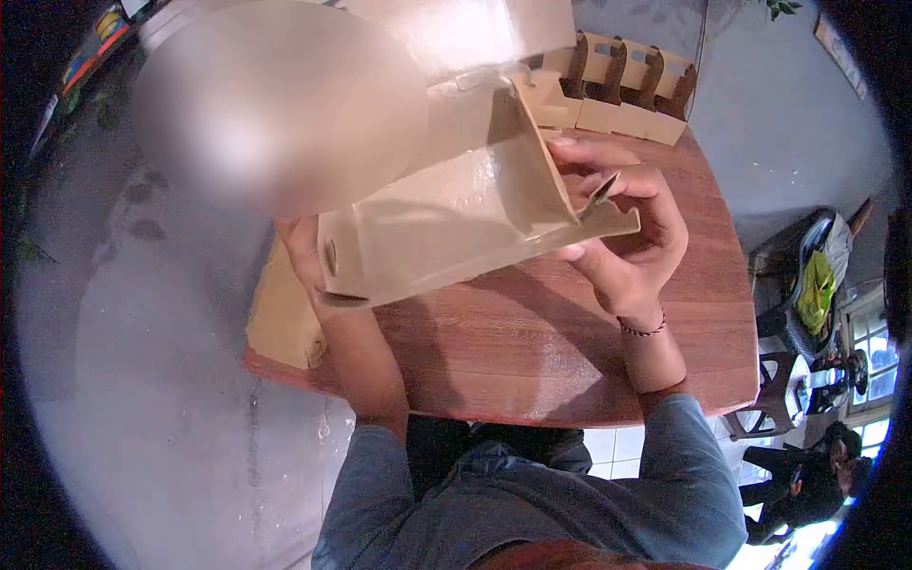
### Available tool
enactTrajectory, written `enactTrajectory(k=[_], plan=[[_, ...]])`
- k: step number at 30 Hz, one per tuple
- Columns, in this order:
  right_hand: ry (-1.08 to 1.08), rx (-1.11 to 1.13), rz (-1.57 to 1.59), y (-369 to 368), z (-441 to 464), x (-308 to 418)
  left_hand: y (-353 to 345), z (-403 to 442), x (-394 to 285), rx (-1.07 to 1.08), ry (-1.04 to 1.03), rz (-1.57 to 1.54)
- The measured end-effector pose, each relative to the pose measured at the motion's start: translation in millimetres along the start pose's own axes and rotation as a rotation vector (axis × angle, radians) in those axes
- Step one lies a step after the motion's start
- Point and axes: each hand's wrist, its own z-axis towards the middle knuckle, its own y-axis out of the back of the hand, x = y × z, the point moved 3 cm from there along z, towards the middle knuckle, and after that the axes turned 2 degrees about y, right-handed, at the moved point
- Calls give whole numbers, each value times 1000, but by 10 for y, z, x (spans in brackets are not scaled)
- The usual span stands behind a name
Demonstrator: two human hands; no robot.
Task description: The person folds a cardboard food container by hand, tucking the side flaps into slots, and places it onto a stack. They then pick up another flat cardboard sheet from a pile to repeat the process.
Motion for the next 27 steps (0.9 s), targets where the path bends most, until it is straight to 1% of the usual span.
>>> enactTrajectory(k=[2, 3, 5, 6, 7, 8, 10, 11, 12, 13, 14, 15, 17, 18, 20, 21, 23, 24, 25, 26, 27], plan=[[-9, -5, -11, -21, 4, 34, -117, -34, -41, 60, 116, -11], [-23, -19, 9, -25, 4, 34, -93, -11, -21, 60, 116, -11], [-38, -35, 28, -12, 15, 47, 29, 70, 59, -1, 115, 107], [-55, 13, 15, -5, 33, 55, 77, 90, 88, -1, 115, 107], [-73, 60, 2, -6, 48, 55, 99, 106, 111, 67, 103, 39], [-75, 58, 2, 5, 63, 58, 109, 105, 125, 134, 90, -29], [-5, -11, -156, 34, 80, 76, -51, 72, 102, 121, 79, 21], [-5, -13, -157, 47, 58, 74, -148, 61, 66, 108, 65, 71], [-59, -58, -270, 87, 18, 50, -235, 63, 6, 109, 67, 72], [-113, -103, -383, 119, -8, 34, -293, 67, -27, 24, 184, 183], [-19, -129, -358, 106, 40, 22, -302, 63, -27, -62, 300, 293], [-20, -130, -359, 133, 31, 25, -244, 76, -16, -62, 301, 293], [-42, 24, -478, 171, 10, 25, -129, 114, 32, 111, 348, 397], [-43, 21, -478, 171, 23, 57, -157, 106, 42, 113, 349, 398], [11, 164, -470, 105, 68, 142, -259, 95, 64, 146, 342, 354], [10, 162, -471, 97, 62, 113, -291, 104, 63, 148, 344, 353], [202, 174, -473, 72, 42, 82, -290, 109, 84, 40, 474, 524], [200, 272, -531, 80, 48, 83, -279, 103, 90, 40, 475, 523], [198, 271, -531, 62, 53, 96, -244, 107, 50, -12, 349, 671], [224, 319, -581, 8, 51, 108, -228, 103, 8, -64, 220, 817], [250, 367, -631, -24, 40, 112, -280, 77, -32, -61, 223, 818]])
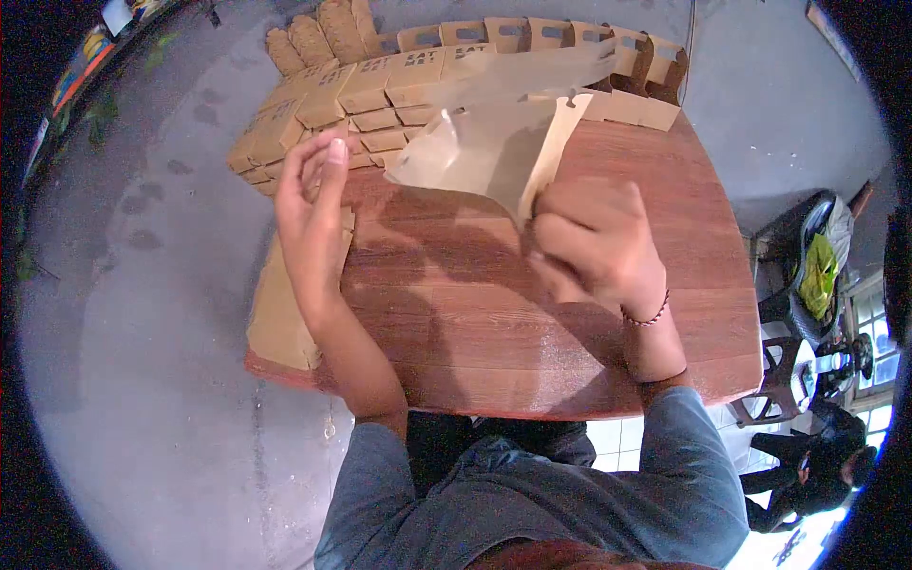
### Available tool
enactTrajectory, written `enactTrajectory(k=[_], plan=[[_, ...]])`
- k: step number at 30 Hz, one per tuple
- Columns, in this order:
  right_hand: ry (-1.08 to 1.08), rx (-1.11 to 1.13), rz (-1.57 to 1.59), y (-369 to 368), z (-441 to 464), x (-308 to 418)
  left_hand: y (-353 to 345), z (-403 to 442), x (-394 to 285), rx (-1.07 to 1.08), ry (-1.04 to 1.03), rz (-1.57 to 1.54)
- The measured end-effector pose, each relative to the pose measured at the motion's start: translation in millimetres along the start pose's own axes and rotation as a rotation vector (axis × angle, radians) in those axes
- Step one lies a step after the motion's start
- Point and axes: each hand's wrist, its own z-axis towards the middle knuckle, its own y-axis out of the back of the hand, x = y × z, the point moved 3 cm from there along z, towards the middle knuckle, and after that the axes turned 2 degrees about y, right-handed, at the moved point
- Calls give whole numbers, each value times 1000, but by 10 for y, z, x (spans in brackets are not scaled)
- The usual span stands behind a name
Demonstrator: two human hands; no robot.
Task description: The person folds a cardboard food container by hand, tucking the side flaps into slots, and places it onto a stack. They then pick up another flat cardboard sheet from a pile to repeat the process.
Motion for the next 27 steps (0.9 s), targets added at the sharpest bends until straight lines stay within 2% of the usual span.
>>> enactTrajectory(k=[2, 3, 5, 6, 8, 10, 12, 15, 17, 21, 23, 25, 27], plan=[[46, 86, -74, -88, -68, 9, -84, -151, -177, 169, 55, 94], [40, 109, -60, -162, -83, 41, -140, -223, -210, 169, 60, 95], [52, 153, -44, -261, -88, 107, -377, -392, -252, 533, 28, -26], [53, 159, -40, -298, -111, 110, -410, -399, -236, 528, 33, -28], [68, 301, -65, -416, -176, 103, -542, -415, -161, 779, 76, 102], [69, 279, -65, -415, -135, 101, -588, -395, -52, 754, 90, 42], [68, 254, -69, -411, -97, 89, -581, -356, -12, 660, -12, -36], [19, 198, -69, -427, -66, 39, -525, -365, -108, 637, 4, -72], [85, 96, -98, -443, -64, 34, -494, -375, -147, 603, 19, -54], [102, 92, -162, -402, -39, 15, -435, -375, -144, 536, 17, -50], [63, -107, -149, -376, -22, 28, -450, -375, -139, 533, -30, -138], [20, -112, -137, -368, -10, 66, -469, -393, -171, 529, -77, -228], [-24, -116, -127, -372, 0, 53, -476, -418, -196, 530, -17, -292]])
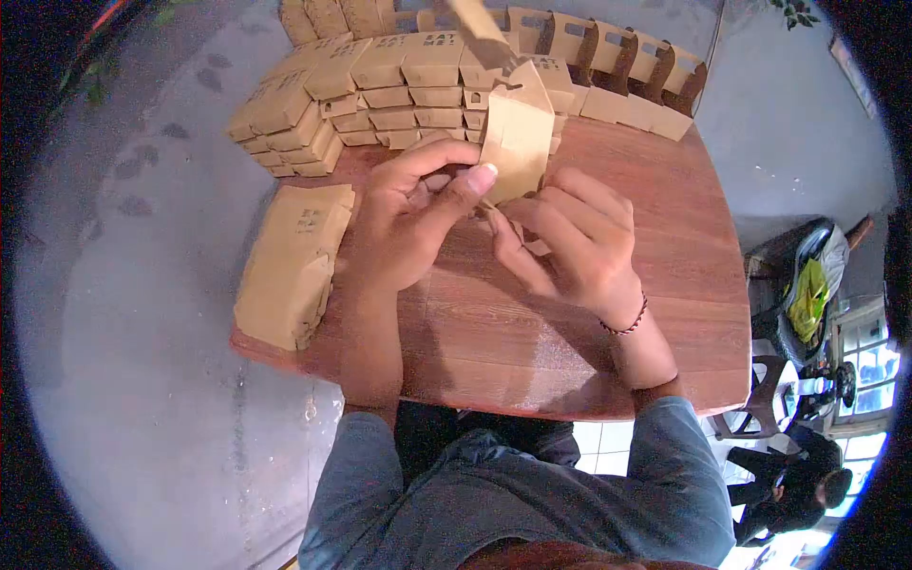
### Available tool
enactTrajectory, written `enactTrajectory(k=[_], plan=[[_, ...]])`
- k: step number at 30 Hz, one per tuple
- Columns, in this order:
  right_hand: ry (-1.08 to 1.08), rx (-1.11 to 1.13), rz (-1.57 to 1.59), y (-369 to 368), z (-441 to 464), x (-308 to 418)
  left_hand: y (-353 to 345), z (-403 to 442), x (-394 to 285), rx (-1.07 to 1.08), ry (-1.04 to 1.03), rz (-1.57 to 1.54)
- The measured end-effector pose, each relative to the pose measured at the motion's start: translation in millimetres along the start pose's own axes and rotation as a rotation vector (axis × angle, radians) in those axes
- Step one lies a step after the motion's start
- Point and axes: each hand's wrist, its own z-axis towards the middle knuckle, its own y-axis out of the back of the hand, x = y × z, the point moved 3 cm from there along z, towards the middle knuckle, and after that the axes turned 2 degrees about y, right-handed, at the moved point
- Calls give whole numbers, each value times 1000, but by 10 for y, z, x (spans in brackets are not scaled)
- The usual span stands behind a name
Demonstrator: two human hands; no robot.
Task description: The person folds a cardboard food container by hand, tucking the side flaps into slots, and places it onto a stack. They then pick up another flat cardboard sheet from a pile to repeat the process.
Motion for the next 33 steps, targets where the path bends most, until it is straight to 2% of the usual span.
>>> enactTrajectory(k=[3, 7, 9, 10, 12, 13, 15, 28, 33], plan=[[8, -66, 18, 4, 5, -22, 32, 6, -1, 27, 76, 57], [-57, -51, 44, 10, -13, 12, -10, -31, -24, 15, -3, 132], [-88, -52, 63, 19, -8, 10, -19, -50, 23, -60, 194, 75], [-106, -50, 77, 28, -2, 10, -3, -41, 27, -60, 191, 77], [-121, -51, 90, 32, 2, 11, 37, -17, 16, -68, 77, 355], [-141, -47, 93, 21, -10, 4, 28, -9, 22, -67, 74, 356], [-159, -43, 95, 11, -25, -6, -21, 6, 22, -9, 18, 127], [-172, -65, 52, -1, -24, 3, -78, -4, 31, -90, 31, 107], [-203, -3, 56, 11, -41, -6, -69, -2, -7, -47, -55, 145]])
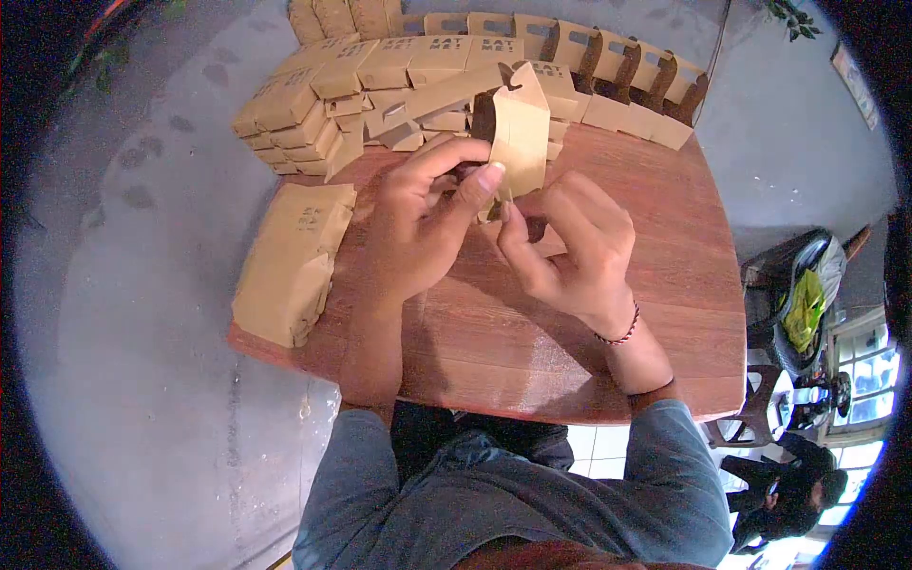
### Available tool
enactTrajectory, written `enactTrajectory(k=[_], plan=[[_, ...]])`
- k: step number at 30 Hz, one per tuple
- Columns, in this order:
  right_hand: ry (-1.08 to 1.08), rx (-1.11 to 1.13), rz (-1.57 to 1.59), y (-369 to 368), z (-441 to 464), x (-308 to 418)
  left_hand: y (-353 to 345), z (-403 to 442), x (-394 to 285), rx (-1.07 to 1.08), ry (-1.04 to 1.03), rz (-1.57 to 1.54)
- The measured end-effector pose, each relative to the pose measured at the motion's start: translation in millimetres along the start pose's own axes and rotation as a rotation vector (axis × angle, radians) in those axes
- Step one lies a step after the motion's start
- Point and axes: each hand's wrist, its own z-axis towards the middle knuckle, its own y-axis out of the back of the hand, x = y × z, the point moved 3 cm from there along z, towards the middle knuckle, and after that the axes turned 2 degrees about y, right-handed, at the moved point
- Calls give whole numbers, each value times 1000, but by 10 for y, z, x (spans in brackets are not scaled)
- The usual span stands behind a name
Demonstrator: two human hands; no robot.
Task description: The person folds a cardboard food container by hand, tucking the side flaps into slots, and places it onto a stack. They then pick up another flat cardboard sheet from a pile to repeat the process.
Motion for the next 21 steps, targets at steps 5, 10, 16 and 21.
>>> enactTrajectory(k=[5, 10, 16, 21], plan=[[-8, 22, 24, 27, 10, 20, -4, 1, -11, 32, 80, 14], [-7, 38, 3, 60, 23, 58, -25, -7, -18, 15, 77, 75], [-2, 50, 30, 52, 25, 17, -19, -14, -26, 24, -11, 124], [-96, 101, 55, 65, 28, -19, -25, -19, -21, 2, 75, -15]])
